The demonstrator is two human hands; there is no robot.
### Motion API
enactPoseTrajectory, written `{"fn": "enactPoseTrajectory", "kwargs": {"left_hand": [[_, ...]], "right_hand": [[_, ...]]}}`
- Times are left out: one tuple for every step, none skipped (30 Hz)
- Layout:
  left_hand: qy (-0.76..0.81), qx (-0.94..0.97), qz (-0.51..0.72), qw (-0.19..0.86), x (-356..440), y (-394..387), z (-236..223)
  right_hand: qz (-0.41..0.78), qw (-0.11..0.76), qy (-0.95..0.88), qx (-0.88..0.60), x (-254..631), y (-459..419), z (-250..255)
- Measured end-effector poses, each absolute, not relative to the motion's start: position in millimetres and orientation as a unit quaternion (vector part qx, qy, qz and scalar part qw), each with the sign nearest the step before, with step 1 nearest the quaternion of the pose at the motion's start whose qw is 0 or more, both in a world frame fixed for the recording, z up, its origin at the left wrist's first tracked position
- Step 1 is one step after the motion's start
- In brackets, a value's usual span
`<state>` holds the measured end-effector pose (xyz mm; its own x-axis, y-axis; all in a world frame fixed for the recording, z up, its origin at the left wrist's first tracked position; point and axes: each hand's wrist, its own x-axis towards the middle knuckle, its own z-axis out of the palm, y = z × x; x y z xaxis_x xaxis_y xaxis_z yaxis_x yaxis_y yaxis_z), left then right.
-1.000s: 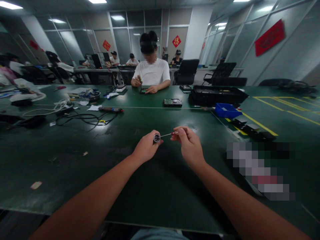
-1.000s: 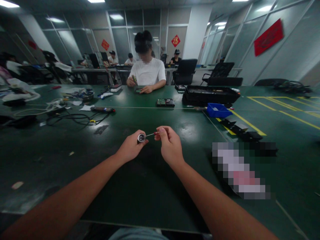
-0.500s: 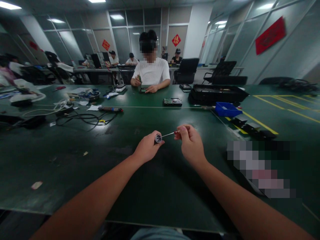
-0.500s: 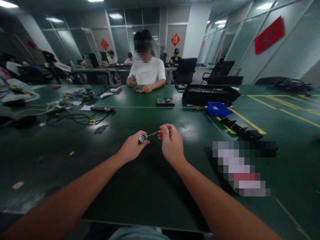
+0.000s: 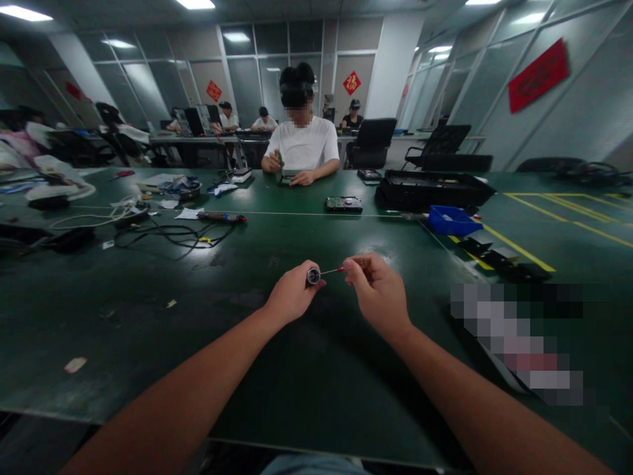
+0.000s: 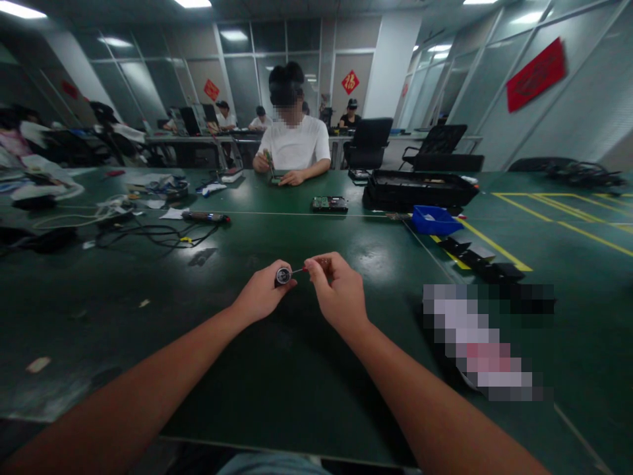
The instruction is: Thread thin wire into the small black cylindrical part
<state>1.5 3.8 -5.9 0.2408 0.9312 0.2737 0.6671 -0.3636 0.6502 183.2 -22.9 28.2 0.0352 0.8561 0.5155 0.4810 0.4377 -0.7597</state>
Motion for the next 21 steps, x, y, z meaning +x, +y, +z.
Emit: {"fn": "enactPoseTrajectory", "kwargs": {"left_hand": [[0.526,0.761,0.319,0.203,0.9,3.9,-6.1],[0.528,0.762,0.318,0.201,0.3,4.1,-6.3],[0.528,0.762,0.316,0.199,-0.2,4.2,-6.5],[0.528,0.763,0.315,0.198,-0.5,4.3,-6.8],[0.528,0.764,0.314,0.198,-0.7,4.3,-7.0],[0.528,0.765,0.313,0.197,-0.9,4.4,-7.2],[0.527,0.766,0.313,0.196,-1.0,4.4,-7.4],[0.527,0.766,0.313,0.195,-1.1,4.4,-7.4],[0.527,0.766,0.314,0.194,-1.1,4.3,-7.4],[0.526,0.765,0.315,0.194,-1.2,4.3,-7.4],[0.526,0.766,0.316,0.194,-1.3,4.3,-7.2],[0.525,0.766,0.316,0.194,-1.5,4.4,-7.1],[0.525,0.766,0.316,0.194,-1.6,4.5,-7.0],[0.526,0.766,0.315,0.193,-1.8,4.7,-6.9],[0.527,0.766,0.314,0.192,-1.9,4.8,-6.9],[0.529,0.765,0.314,0.191,-2.0,5.0,-6.8],[0.531,0.764,0.314,0.190,-2.1,5.1,-6.8],[0.534,0.762,0.314,0.190,-2.1,5.2,-6.7],[0.537,0.760,0.313,0.190,-2.1,5.1,-6.5],[0.540,0.758,0.313,0.191,-2.1,4.9,-6.2],[0.542,0.756,0.312,0.192,-2.0,4.6,-5.7]], "right_hand": [[0.160,0.507,-0.678,-0.507,183.8,-23.8,30.0],[0.141,0.499,-0.683,-0.515,184.3,-24.7,31.4],[0.124,0.493,-0.688,-0.518,184.7,-25.5,32.3],[0.111,0.490,-0.692,-0.518,184.9,-26.1,32.7],[0.102,0.487,-0.698,-0.515,184.9,-26.6,32.7],[0.099,0.484,-0.705,-0.509,184.8,-27.0,32.3],[0.100,0.481,-0.713,-0.500,184.6,-27.3,31.7],[0.103,0.476,-0.723,-0.490,184.4,-27.5,31.1],[0.108,0.470,-0.733,-0.480,184.2,-27.8,30.5],[0.112,0.463,-0.743,-0.470,184.1,-28.0,30.1],[0.115,0.455,-0.753,-0.461,184.2,-28.3,29.9],[0.116,0.446,-0.762,-0.455,184.3,-28.7,29.9],[0.117,0.438,-0.768,-0.453,184.4,-29.0,30.0],[0.119,0.431,-0.771,-0.455,184.6,-29.4,30.0],[0.125,0.427,-0.769,-0.458,184.6,-29.5,29.8],[0.136,0.430,-0.763,-0.463,184.6,-29.4,29.5],[0.155,0.442,-0.750,-0.467,184.4,-29.0,28.8],[0.182,0.463,-0.730,-0.468,184.0,-28.1,27.9],[0.217,0.486,-0.708,-0.465,183.5,-26.7,26.8],[0.256,0.509,-0.683,-0.457,183.0,-24.9,25.5],[0.292,0.528,-0.660,-0.447,182.6,-22.7,24.0]]}}
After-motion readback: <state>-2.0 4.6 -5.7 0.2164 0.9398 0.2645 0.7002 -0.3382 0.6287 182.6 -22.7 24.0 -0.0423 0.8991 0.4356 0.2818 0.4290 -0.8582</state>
